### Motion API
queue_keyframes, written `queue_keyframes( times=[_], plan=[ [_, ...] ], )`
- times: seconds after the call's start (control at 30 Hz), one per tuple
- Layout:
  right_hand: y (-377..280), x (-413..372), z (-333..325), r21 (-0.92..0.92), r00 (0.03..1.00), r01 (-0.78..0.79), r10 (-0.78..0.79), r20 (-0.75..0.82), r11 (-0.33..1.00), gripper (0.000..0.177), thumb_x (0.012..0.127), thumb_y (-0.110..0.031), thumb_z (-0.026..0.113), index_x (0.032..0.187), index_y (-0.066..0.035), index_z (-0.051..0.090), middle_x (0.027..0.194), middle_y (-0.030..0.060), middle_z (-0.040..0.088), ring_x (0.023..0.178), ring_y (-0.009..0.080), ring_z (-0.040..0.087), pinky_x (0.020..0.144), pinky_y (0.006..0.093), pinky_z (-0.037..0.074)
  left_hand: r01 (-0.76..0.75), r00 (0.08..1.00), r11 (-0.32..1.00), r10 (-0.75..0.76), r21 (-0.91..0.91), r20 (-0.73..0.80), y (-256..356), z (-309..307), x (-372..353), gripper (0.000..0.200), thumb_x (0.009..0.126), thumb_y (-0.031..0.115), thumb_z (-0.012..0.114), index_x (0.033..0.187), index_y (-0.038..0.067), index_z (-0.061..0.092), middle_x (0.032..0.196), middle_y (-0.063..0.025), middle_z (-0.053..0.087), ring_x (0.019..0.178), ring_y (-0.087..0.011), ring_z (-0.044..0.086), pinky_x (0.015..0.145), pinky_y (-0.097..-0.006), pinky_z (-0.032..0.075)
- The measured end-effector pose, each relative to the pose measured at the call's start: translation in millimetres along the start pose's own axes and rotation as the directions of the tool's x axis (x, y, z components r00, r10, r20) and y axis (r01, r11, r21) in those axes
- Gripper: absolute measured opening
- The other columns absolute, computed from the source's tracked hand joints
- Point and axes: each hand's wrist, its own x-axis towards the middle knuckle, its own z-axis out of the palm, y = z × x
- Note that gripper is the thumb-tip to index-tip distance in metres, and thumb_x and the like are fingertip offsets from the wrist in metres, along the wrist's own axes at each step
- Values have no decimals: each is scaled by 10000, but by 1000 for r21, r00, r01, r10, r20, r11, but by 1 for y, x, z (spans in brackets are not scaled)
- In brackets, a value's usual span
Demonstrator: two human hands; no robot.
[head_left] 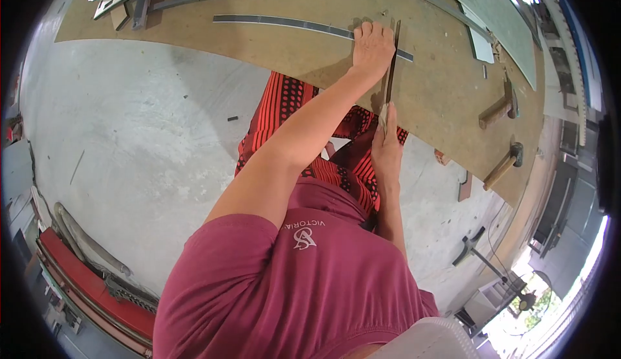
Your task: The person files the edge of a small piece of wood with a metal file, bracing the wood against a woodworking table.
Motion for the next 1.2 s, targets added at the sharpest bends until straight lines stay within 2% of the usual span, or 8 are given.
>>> queue_keyframes(
  times=[0.17, 0.33, 0.63, 0.87, 0.93, 0.97, 1.03, 1.2],
  plan=[
    [2, 24, 5, -78, 985, 139, -146, -92, 987, 544, 961, -135, 452, 1469, -197, 267, 1120, 231, 617, 877, 456, 615, 702, 501, 483, -22, 999, 999, 21, 23, 26, 2, -6, -1, 117, 803, 128, 557, 866, 40, 598, 924, -140, 549, 927, -315, 488, 822, -434, 356],
    [9, -6, 6, 46, 994, 99, -97, -45, 994, 547, 960, -139, 456, 1470, -199, 267, 1135, 242, 605, 871, 468, 607, 684, 501, 487, -3, 1000, 1000, 2, 4, 19, 0, 0, -1, 128, 805, 159, 582, 848, 39, 598, 913, -141, 550, 911, -327, 493, 805, -445, 359],
    [-4, 13, 0, 4, 999, -12, 12, 32, 1000, 545, 960, -131, 457, 1469, -196, 272, 1148, 214, 614, 866, 443, 628, 680, 499, 487, -21, 1000, 1000, 21, 7, 0, 0, -4, 2, 125, 808, 146, 561, 858, 38, 600, 912, -144, 557, 924, -335, 495, 813, -450, 355],
    [6, 8, 4, 39, 998, 58, -57, -19, 998, 539, 958, -114, 447, 1464, -188, 277, 1170, 227, 599, 885, 455, 619, 712, 501, 480, -4, 1000, 1000, 5, -18, 9, -1, 2, -1, 131, 801, 150, 576, 856, 34, 604, 917, -142, 557, 927, -330, 491, 811, -449, 355],
    [16, 28, 10, -128, 936, 288, -307, -169, 949, 540, 957, -112, 446, 1464, -185, 273, 1156, 222, 608, 885, 447, 621, 718, 497, 479, -22, 1000, 1000, 22, -6, -15, -1, 2, 0, 134, 798, 151, 581, 855, 32, 604, 918, -142, 557, 930, -330, 490, 812, -449, 355],
    [10, 26, 7, -126, 937, 286, -305, -172, 950, 540, 957, -112, 446, 1464, -185, 273, 1156, 222, 608, 885, 447, 621, 718, 497, 479, -14, 1000, 1000, 15, -8, 4, -1, 1, 0, 135, 797, 153, 584, 856, 33, 605, 919, -142, 557, 931, -332, 490, 813, -449, 355],
    [-2, 19, -1, -9, 996, 82, -82, -31, 997, 544, 954, -114, 451, 1463, -193, 275, 1124, 246, 611, 874, 450, 619, 703, 508, 469, -5, 999, 1000, 5, -14, 31, -2, 0, 1, 136, 796, 154, 587, 856, 34, 606, 919, -143, 558, 933, -334, 490, 814, -450, 354],
    [6, -8, -2, 20, 1000, 16, -16, 11, 1000, 551, 951, -122, 457, 1463, -215, 276, 1056, 277, 616, 849, 468, 612, 682, 521, 453, -31, 999, 1000, 31, -1, -18, -3, 6, -1, 144, 795, 160, 589, 857, 33, 614, 922, -145, 567, 927, -336, 497, 804, -461, 359]
  ],
)
